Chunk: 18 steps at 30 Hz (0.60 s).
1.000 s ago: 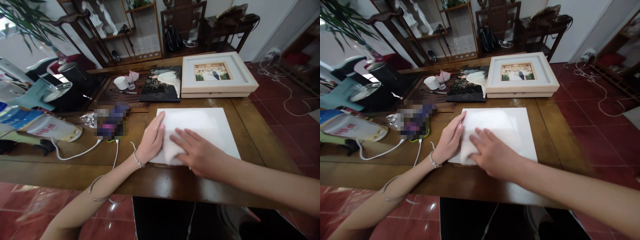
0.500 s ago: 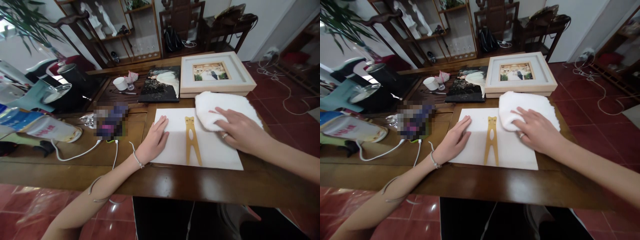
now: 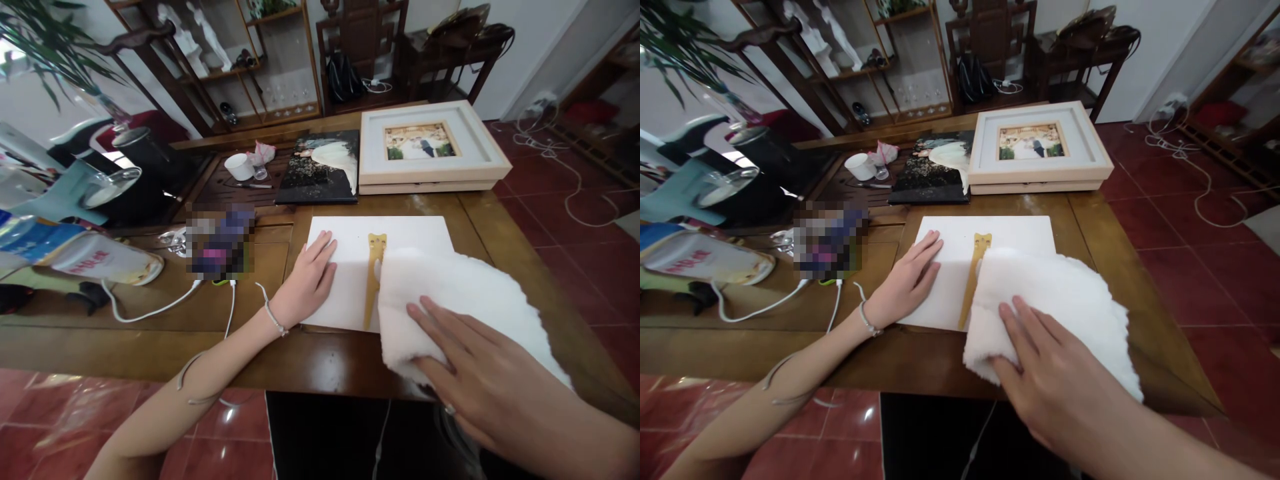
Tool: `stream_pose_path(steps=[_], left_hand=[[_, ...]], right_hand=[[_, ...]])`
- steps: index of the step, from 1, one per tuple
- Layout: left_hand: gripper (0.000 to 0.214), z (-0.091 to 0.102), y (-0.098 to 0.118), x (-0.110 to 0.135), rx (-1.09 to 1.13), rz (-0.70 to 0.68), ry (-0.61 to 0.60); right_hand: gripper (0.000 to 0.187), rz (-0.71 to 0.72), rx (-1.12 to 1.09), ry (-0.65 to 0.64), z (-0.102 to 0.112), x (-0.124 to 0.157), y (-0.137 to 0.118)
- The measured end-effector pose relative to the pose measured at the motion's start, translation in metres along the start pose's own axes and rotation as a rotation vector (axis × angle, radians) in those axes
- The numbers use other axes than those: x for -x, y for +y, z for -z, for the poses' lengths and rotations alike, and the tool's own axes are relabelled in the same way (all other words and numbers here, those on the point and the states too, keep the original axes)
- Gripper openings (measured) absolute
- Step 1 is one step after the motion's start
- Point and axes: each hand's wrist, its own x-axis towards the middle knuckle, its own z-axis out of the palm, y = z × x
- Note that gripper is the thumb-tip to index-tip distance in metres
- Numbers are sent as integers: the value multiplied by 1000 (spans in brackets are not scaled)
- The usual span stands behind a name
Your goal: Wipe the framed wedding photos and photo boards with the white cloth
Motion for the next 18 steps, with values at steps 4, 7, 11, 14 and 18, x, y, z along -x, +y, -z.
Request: stream_pose_path(steps=[4,7,11,14,18], left_hand=[[43,0,1,1,-29,-3,-15],[42,0,2,1,-49,1,-30],[42,-1,3,2,-66,14,-39],[42,-1,4,3,-72,22,-40],[42,-1,3,3,-71,24,-37]], right_hand=[[24,-9,-27,5,-3,-4,11],[26,-8,-43,5,-24,-9,44],[24,22,-96,-4,-53,-18,98],[27,39,-111,-30,-65,-27,126],[29,18,-99,-30,-63,-34,122]])
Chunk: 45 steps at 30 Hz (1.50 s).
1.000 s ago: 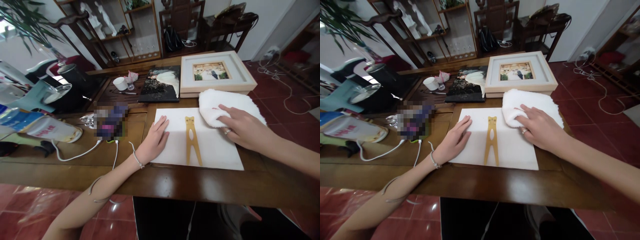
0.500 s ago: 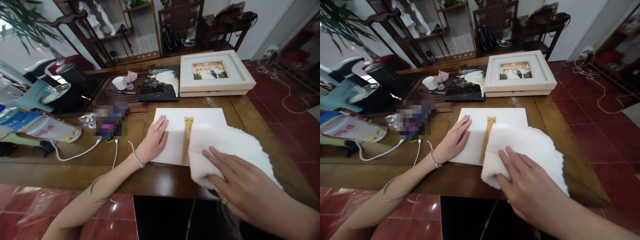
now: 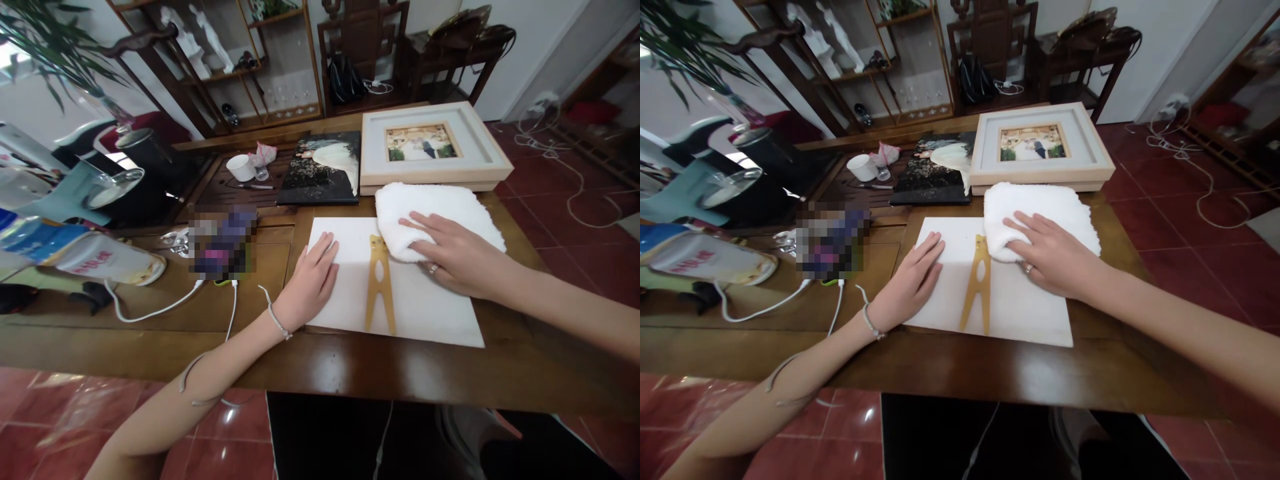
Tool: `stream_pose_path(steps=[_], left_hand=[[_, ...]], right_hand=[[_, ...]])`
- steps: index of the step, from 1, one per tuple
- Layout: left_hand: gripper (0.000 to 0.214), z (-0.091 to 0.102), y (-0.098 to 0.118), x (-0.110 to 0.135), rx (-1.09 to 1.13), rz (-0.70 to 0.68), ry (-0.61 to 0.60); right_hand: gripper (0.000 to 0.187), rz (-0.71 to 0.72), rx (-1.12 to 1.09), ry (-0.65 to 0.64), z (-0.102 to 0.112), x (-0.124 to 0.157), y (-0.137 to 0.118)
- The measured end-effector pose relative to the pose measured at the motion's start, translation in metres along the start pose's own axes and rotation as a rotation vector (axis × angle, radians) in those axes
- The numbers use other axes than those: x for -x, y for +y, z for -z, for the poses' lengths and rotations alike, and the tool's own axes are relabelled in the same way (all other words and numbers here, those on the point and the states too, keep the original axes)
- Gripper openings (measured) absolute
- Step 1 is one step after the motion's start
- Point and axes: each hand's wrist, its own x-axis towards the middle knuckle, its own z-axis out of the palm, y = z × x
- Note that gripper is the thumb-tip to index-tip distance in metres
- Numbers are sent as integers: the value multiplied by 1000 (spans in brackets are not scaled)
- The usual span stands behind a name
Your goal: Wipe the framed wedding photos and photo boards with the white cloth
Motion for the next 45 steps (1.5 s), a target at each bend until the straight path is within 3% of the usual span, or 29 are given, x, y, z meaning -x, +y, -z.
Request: stream_pose_path(steps=[8,11,17,20,24,27,30,35,40,45], left_hand=[[42,-1,-1,0,7,-11,8],[41,0,0,0,8,-7,7],[42,1,0,0,7,-17,6],[42,1,0,0,9,-2,9],[43,1,1,-1,14,-8,-26],[43,2,2,-1,14,-14,-42],[44,3,1,-1,14,-22,-54],[43,2,0,0,7,-36,-39],[42,3,0,1,5,-36,-35],[42,4,1,0,5,-39,-48]], right_hand=[[31,-126,29,3,34,29,-125],[23,-102,24,12,39,40,-145],[2,-27,31,34,22,38,-122],[9,-31,20,70,17,29,-101],[36,-51,17,8,16,14,-65],[37,-43,41,-4,15,1,-38],[38,-53,52,10,12,-10,-27],[37,-6,6,-17,18,-6,-66],[15,23,-71,24,35,15,-118],[4,79,-54,80,37,17,-121]])
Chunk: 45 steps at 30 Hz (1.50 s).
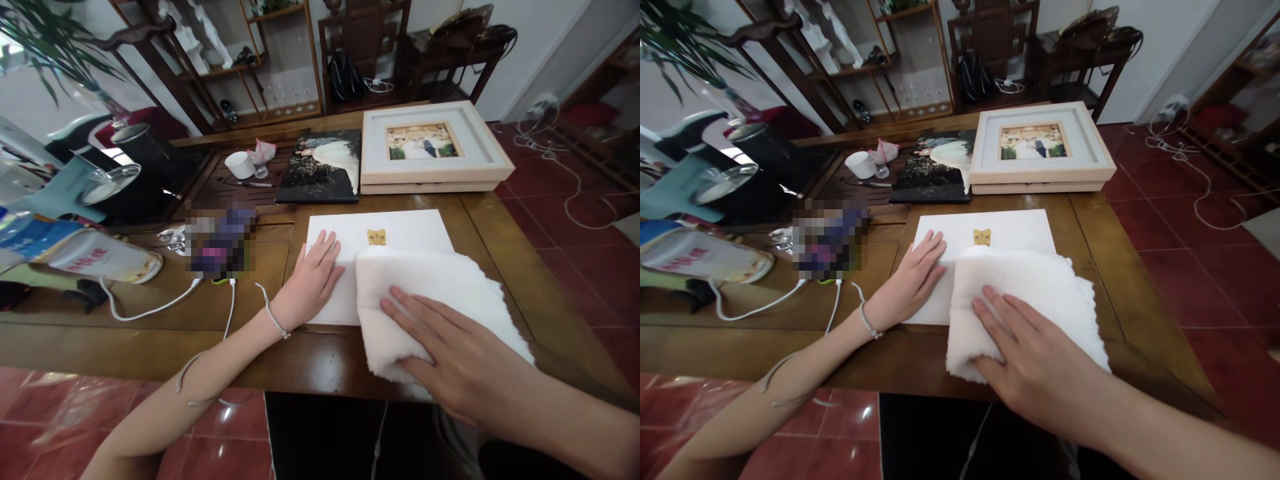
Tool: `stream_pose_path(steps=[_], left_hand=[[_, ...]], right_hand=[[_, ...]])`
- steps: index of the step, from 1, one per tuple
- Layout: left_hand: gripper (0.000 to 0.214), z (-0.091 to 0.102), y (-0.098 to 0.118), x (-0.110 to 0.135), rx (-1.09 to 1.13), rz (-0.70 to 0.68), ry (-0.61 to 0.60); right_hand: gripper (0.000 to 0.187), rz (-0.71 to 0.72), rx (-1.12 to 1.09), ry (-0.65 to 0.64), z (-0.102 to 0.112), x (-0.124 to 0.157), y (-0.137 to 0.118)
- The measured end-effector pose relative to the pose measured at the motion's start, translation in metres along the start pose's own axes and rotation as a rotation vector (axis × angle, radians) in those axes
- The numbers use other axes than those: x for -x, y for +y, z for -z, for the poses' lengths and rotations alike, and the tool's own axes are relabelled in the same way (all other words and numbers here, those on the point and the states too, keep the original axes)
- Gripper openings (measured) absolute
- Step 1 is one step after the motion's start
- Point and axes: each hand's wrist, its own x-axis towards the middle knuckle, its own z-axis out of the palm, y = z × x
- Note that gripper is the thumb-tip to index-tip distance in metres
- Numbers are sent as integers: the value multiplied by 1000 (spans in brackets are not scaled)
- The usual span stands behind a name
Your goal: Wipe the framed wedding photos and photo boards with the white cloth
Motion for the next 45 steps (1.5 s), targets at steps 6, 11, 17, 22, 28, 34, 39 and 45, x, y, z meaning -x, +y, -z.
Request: stream_pose_path(steps=[6,11,17,22,28,34,39,45], left_hand=[[44,-1,-1,0,-17,-7,14],[44,0,0,0,-19,2,-1],[44,0,0,0,-14,6,-4],[44,0,-1,1,3,-5,-9],[46,-1,-3,1,-14,-20,0],[44,-2,0,1,-21,-3,11],[44,-2,-1,1,-9,2,12],[44,-3,-2,1,11,-5,34]], right_hand=[[32,-8,37,-103,-19,-20,63],[37,-65,30,-115,-31,-42,104],[42,-58,-38,-92,-34,-35,72],[24,-23,-164,-69,-18,-13,11],[33,4,-173,-80,-9,-14,8],[40,-10,22,-132,-23,-41,69],[47,-146,99,-188,-32,-62,104],[38,-132,104,-189,-33,-61,86]])
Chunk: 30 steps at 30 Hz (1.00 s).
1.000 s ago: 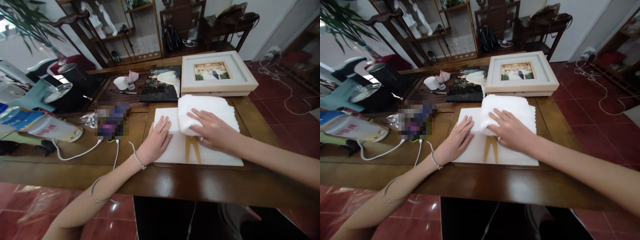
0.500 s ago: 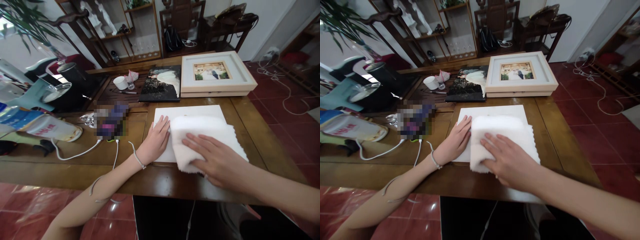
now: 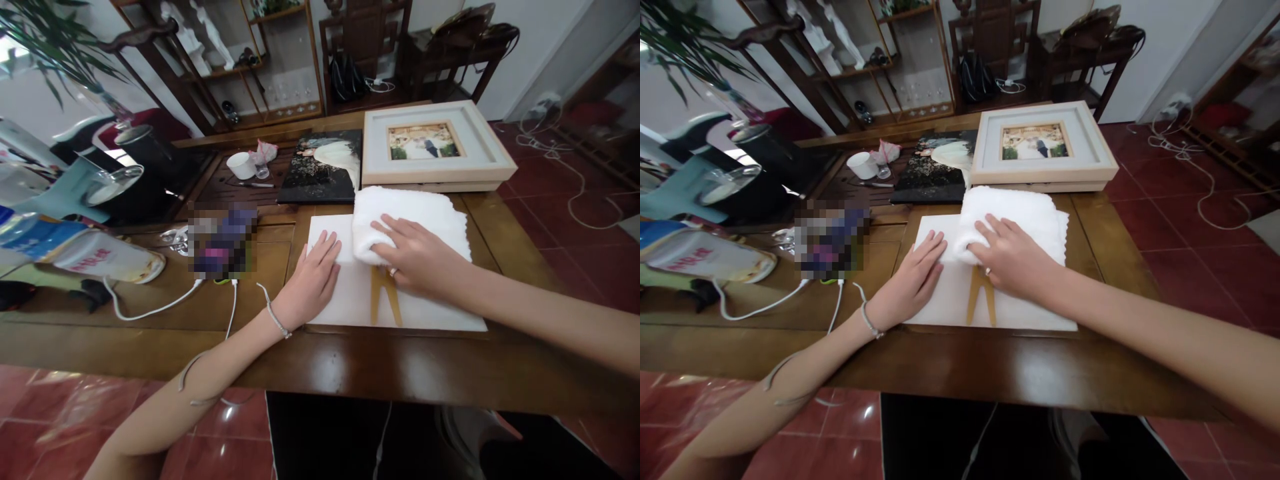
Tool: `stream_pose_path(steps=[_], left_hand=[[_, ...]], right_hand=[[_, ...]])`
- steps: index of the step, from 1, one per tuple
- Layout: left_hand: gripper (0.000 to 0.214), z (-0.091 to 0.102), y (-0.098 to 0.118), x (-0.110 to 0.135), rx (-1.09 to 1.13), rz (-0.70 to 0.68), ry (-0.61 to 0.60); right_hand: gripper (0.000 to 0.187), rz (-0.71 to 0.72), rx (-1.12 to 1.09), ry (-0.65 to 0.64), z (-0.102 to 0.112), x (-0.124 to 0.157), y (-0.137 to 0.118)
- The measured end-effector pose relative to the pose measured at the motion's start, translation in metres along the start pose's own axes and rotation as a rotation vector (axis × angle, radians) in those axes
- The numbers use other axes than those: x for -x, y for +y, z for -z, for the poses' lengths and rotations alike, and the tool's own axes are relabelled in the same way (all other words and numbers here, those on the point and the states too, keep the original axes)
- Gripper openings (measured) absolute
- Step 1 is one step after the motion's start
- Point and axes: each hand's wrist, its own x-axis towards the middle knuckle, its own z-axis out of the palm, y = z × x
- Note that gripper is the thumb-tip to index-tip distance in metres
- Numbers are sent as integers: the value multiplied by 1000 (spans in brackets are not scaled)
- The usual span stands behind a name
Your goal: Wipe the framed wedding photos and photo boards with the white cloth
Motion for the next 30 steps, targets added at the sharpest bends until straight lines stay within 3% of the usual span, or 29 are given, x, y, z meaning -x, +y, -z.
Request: stream_pose_path(steps=[6,10,14,20,23,26,30], left_hand=[[44,-2,-3,1,35,-1,19],[46,-2,-3,0,52,9,16],[46,-1,-1,0,43,28,6],[45,-2,0,0,18,7,21],[45,-2,-1,0,11,-1,28],[45,-1,1,-1,12,11,16],[46,1,1,0,21,26,-22]], right_hand=[[12,135,-38,136,16,36,-58],[10,191,-121,145,31,56,-85],[14,167,-195,85,32,56,-75],[41,132,-101,52,8,27,-17],[47,104,-65,44,2,14,-2],[44,96,-75,32,4,12,-8],[37,158,-159,28,14,28,-41]])
